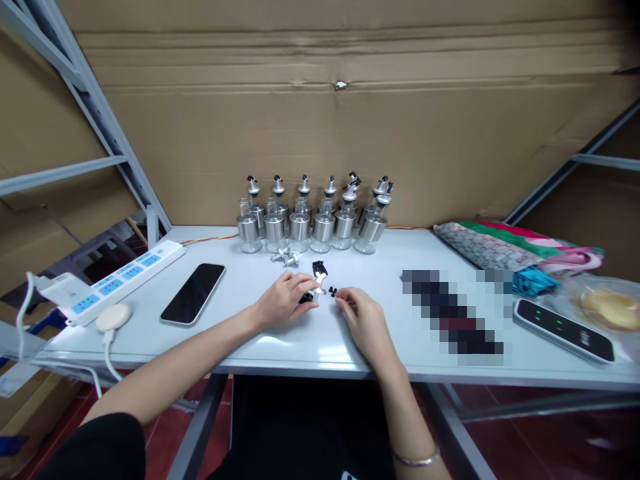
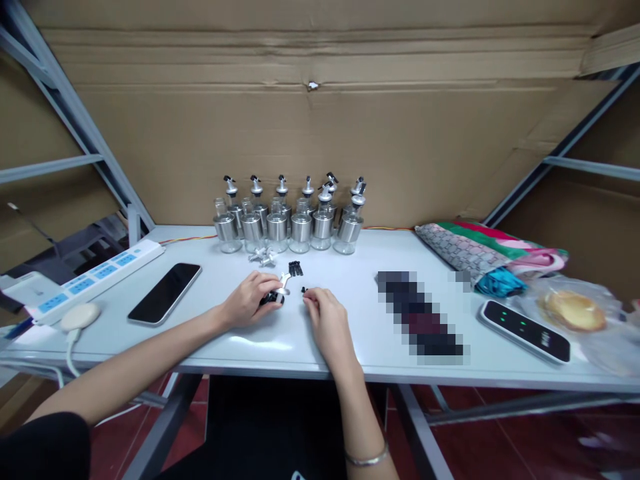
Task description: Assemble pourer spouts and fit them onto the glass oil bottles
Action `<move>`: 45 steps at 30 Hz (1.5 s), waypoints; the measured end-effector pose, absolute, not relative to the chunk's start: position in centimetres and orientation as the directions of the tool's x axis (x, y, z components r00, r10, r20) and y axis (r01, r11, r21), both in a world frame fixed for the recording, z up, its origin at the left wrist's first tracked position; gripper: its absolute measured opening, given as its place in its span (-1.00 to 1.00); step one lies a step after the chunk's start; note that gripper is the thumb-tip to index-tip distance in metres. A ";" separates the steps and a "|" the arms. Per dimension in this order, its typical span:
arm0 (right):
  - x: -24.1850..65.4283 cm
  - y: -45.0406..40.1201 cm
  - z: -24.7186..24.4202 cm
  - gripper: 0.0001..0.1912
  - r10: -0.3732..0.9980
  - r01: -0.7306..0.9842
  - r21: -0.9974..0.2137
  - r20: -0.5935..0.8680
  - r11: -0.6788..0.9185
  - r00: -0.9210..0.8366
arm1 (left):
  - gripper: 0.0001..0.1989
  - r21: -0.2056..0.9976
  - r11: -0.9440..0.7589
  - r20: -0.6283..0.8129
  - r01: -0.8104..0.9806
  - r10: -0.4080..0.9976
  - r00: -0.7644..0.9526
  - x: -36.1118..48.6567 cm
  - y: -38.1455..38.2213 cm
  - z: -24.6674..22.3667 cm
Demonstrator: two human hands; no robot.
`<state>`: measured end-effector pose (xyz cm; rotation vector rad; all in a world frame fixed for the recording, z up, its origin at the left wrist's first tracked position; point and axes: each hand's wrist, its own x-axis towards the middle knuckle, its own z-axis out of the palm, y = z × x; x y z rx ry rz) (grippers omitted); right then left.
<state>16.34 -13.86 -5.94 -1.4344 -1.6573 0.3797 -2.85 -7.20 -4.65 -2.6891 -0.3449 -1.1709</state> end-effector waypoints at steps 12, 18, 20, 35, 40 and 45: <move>14.4 -13.8 -4.7 -0.84 0.807 0.175 -0.898 0.440 0.404 0.394 | -0.71 -0.186 -0.933 0.703 0.308 0.093 0.705 -2.6 -7.6 -4.8; 14.3 -14.0 -4.4 -0.81 0.776 0.319 -0.825 0.555 0.467 0.299 | -0.66 -0.197 -0.932 0.718 0.304 0.074 0.692 -2.7 -7.6 -5.0; 14.1 -14.1 -4.2 -0.79 0.763 0.335 -0.803 0.584 0.493 0.276 | -0.67 -0.205 -0.929 0.731 0.308 0.064 0.680 -2.6 -7.6 -5.0; 12.1 -14.1 -4.3 -0.48 0.906 -0.031 -0.930 0.348 0.366 0.241 | -0.70 -0.082 -0.914 0.762 0.398 0.200 0.616 -2.8 -7.6 -5.1; 12.7 -14.2 -4.1 -0.50 0.874 -0.083 -0.921 0.329 0.381 0.359 | -0.37 -0.015 -0.918 0.661 0.397 0.288 0.693 -3.5 -6.8 -4.4; 12.9 -14.2 -4.1 -0.51 0.891 -0.167 -0.907 0.319 0.386 0.324 | -0.66 -0.035 -0.884 0.448 0.465 0.402 0.798 -4.1 -6.6 -3.7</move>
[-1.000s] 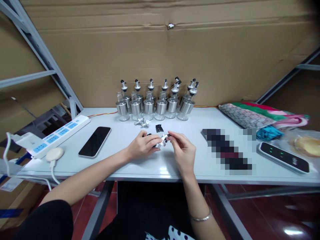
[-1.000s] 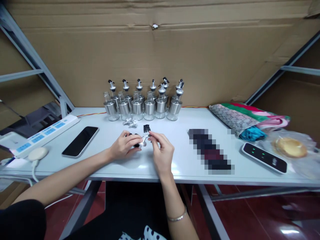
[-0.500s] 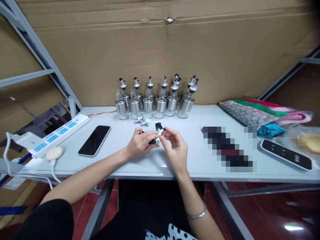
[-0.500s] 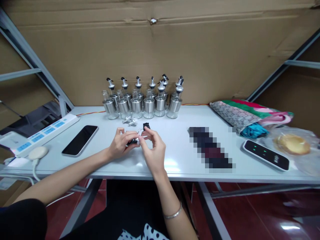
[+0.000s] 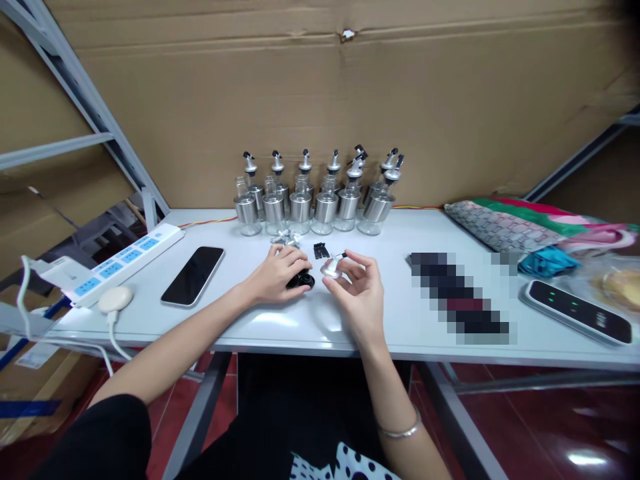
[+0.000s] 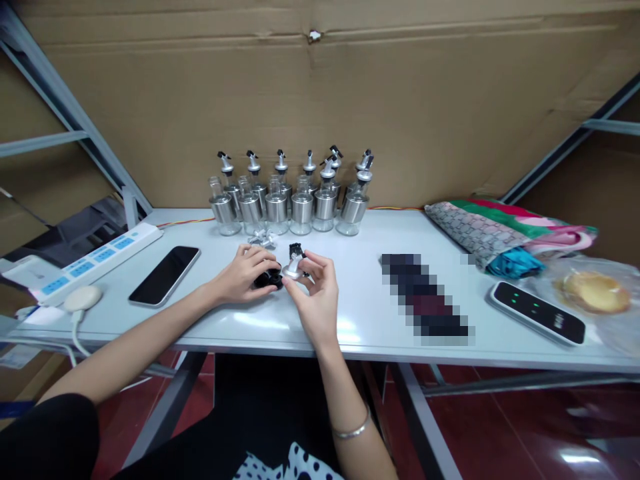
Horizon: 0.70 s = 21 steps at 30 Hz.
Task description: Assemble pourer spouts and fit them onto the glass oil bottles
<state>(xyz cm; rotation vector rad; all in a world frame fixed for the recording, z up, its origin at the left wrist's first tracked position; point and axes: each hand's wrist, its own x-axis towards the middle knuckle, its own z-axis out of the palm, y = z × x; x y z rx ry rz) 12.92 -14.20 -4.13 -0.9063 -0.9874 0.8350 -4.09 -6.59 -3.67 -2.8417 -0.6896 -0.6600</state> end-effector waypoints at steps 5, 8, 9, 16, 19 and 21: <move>12.8 -14.1 -4.4 -0.54 0.890 -0.246 -0.879 0.323 0.408 0.321 | -0.75 -0.054 -0.876 0.424 0.480 0.415 0.805 -3.8 -6.6 -4.1; 12.8 -14.0 -4.6 -0.54 0.893 -0.230 -0.886 0.327 0.403 0.308 | -0.77 -0.046 -0.892 0.493 0.450 0.372 0.786 -3.8 -6.7 -4.3; 12.8 -14.0 -4.6 -0.54 0.890 -0.217 -0.888 0.331 0.406 0.315 | -0.78 -0.049 -0.898 0.539 0.437 0.344 0.769 -3.8 -6.8 -4.3; 13.2 -14.2 -4.5 -0.50 0.812 -0.031 -0.901 0.375 0.433 0.447 | -0.90 -0.026 -0.925 0.798 0.378 0.209 0.565 -3.5 -7.0 -4.4; 13.2 -14.2 -4.5 -0.73 0.808 0.029 -0.912 0.377 0.410 0.453 | -0.91 0.000 -0.937 0.816 0.348 0.201 0.542 -3.3 -7.2 -4.4; 13.2 -14.3 -4.5 -0.84 0.815 0.025 -0.917 0.366 0.398 0.449 | -0.92 -0.019 -0.942 0.821 0.334 0.176 0.544 -3.2 -7.4 -4.4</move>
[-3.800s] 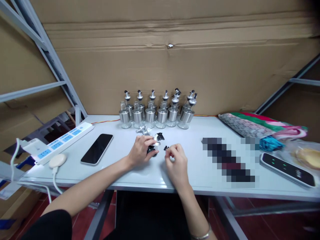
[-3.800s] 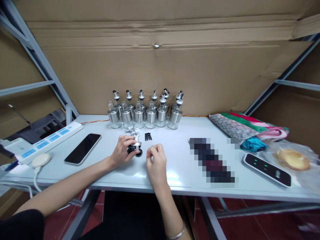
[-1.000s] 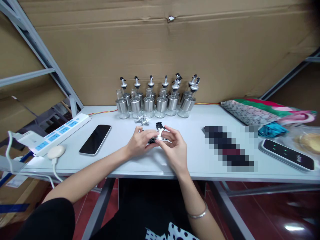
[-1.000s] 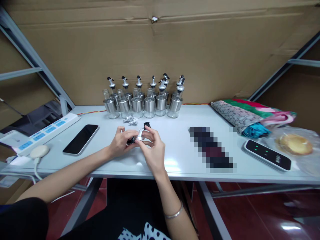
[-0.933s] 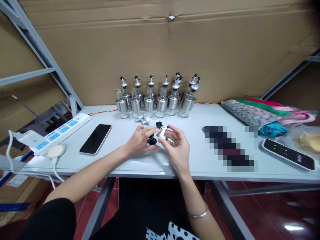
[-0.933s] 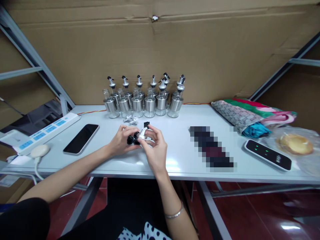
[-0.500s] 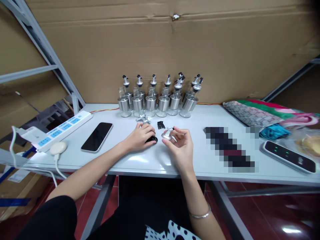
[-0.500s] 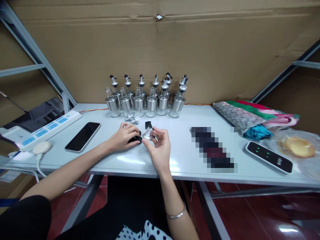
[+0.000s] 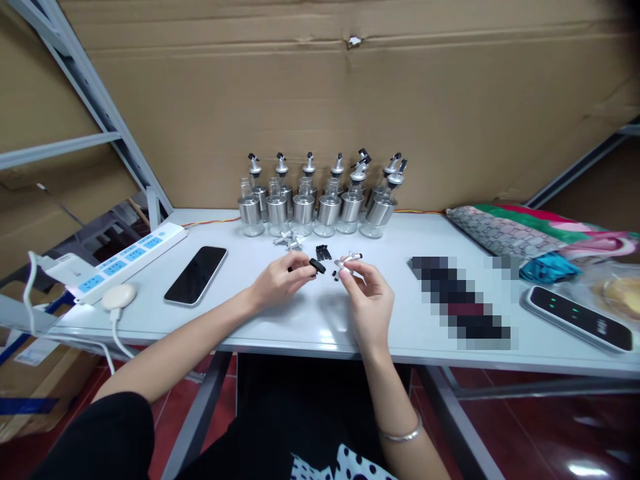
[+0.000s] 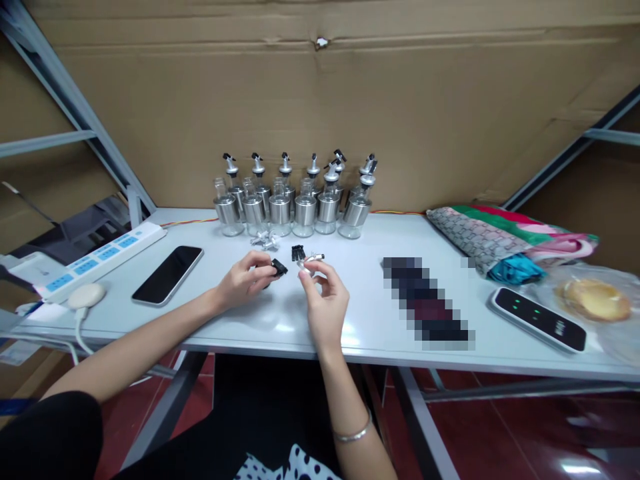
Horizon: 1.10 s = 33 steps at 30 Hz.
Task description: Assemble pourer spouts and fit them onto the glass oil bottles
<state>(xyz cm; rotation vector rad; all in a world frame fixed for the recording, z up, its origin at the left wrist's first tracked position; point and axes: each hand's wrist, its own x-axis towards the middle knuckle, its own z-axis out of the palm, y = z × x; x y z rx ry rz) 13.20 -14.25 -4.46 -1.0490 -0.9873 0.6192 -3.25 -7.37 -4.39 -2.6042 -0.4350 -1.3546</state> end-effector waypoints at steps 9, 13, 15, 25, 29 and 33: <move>12.8 -14.5 -4.0 -0.80 0.850 -0.027 -0.916 0.360 0.401 0.384 | -0.90 -0.065 -0.951 0.835 0.303 0.114 0.538 -3.0 -7.9 -4.7; 12.7 -14.6 -3.9 -0.84 0.852 0.009 -0.908 0.397 0.419 0.342 | -0.89 -0.071 -0.952 0.851 0.299 0.098 0.515 -2.8 -8.0 -4.5; 12.8 -14.6 -4.1 -0.83 0.841 0.043 -0.894 0.435 0.446 0.323 | -0.90 -0.068 -0.951 0.860 0.301 0.097 0.501 -2.8 -8.1 -4.4; 12.6 -13.8 -5.7 -0.61 0.824 0.214 -0.837 0.540 0.504 0.173 | -0.87 -0.042 -0.957 0.850 0.288 0.117 0.514 -2.8 -8.0 -4.5; 12.6 -14.0 -5.6 -0.61 0.825 0.204 -0.840 0.537 0.503 0.175 | -0.74 -0.029 -0.942 0.854 0.334 0.150 0.498 -2.9 -7.8 -4.5; 12.6 -14.1 -5.4 -0.61 0.822 0.224 -0.836 0.541 0.502 0.179 | -0.51 0.153 -0.929 0.774 0.336 0.324 0.544 -3.3 -7.5 -4.3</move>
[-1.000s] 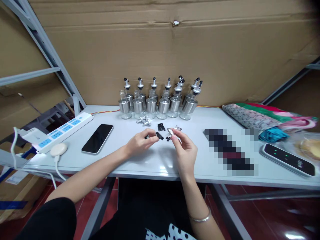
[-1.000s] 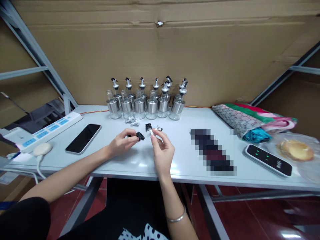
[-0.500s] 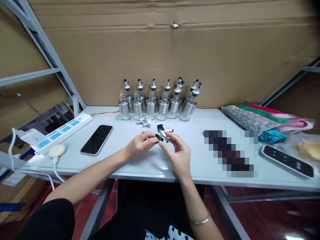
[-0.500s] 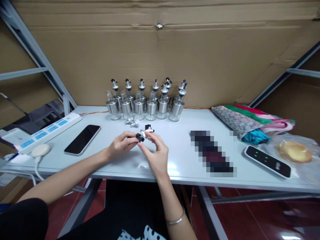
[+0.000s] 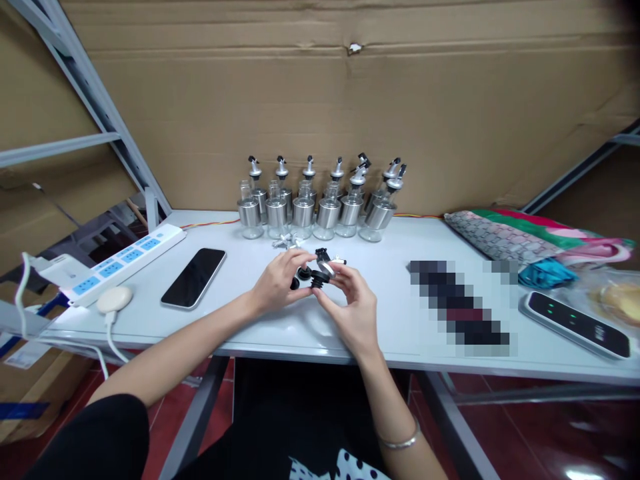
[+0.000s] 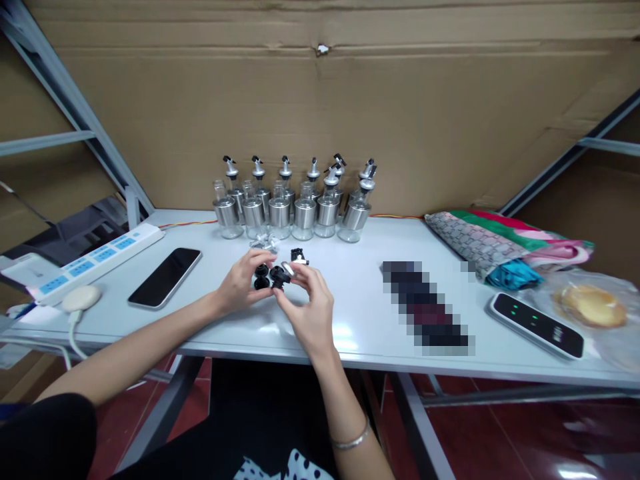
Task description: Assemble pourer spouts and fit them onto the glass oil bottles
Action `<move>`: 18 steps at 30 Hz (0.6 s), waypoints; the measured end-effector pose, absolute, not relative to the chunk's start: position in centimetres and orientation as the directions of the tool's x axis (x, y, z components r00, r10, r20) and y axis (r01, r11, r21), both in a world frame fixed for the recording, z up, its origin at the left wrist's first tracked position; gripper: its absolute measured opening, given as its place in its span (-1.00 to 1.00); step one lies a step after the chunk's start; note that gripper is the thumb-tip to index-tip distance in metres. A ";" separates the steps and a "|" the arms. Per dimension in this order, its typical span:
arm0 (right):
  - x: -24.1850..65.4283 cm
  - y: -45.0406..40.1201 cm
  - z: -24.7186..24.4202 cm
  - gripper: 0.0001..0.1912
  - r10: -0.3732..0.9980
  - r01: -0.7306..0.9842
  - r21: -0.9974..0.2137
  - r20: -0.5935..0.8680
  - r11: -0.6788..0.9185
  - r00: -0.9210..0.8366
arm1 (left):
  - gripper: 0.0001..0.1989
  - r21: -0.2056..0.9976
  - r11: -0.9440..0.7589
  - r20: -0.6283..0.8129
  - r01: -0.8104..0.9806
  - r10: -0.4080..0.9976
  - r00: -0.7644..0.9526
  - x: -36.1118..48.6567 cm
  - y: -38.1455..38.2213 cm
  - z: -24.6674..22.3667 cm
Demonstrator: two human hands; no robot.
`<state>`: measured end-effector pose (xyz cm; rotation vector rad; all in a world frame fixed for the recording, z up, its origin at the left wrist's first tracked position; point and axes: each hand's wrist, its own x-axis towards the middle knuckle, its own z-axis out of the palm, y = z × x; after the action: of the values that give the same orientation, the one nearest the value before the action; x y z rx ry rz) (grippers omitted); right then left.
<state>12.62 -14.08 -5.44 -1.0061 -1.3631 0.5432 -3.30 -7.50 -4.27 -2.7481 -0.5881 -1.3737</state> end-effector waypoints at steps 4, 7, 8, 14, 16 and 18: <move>12.7 -14.2 -5.3 -0.64 0.820 0.236 -0.827 0.550 0.510 0.159 | -0.48 0.241 -0.946 0.664 0.215 0.322 0.675 -3.6 -7.4 -3.7; 12.8 -14.3 -5.1 -0.64 0.823 0.215 -0.833 0.545 0.510 0.158 | -0.46 0.242 -0.956 0.656 0.166 0.288 0.697 -3.6 -7.5 -3.6; 12.8 -14.3 -5.1 -0.64 0.826 0.204 -0.835 0.542 0.510 0.153 | -0.46 0.240 -0.956 0.657 0.169 0.288 0.697 -3.6 -7.6 -3.6; 12.7 -14.2 -5.4 -0.62 0.839 0.182 -0.848 0.523 0.497 0.149 | -0.48 0.235 -0.955 0.653 0.182 0.294 0.698 -3.8 -7.5 -3.8; 12.7 -14.2 -5.5 -0.60 0.841 0.179 -0.851 0.519 0.493 0.151 | -0.50 0.247 -0.953 0.648 0.178 0.299 0.701 -3.8 -7.5 -3.7; 12.8 -14.3 -5.6 -0.58 0.842 0.175 -0.852 0.519 0.494 0.149 | -0.52 0.257 -0.950 0.642 0.176 0.305 0.704 -3.9 -7.4 -3.6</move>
<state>12.76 -14.26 -5.64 -0.9789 -1.3662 0.6104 -3.86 -7.38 -3.61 -3.0610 -0.4360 -1.2062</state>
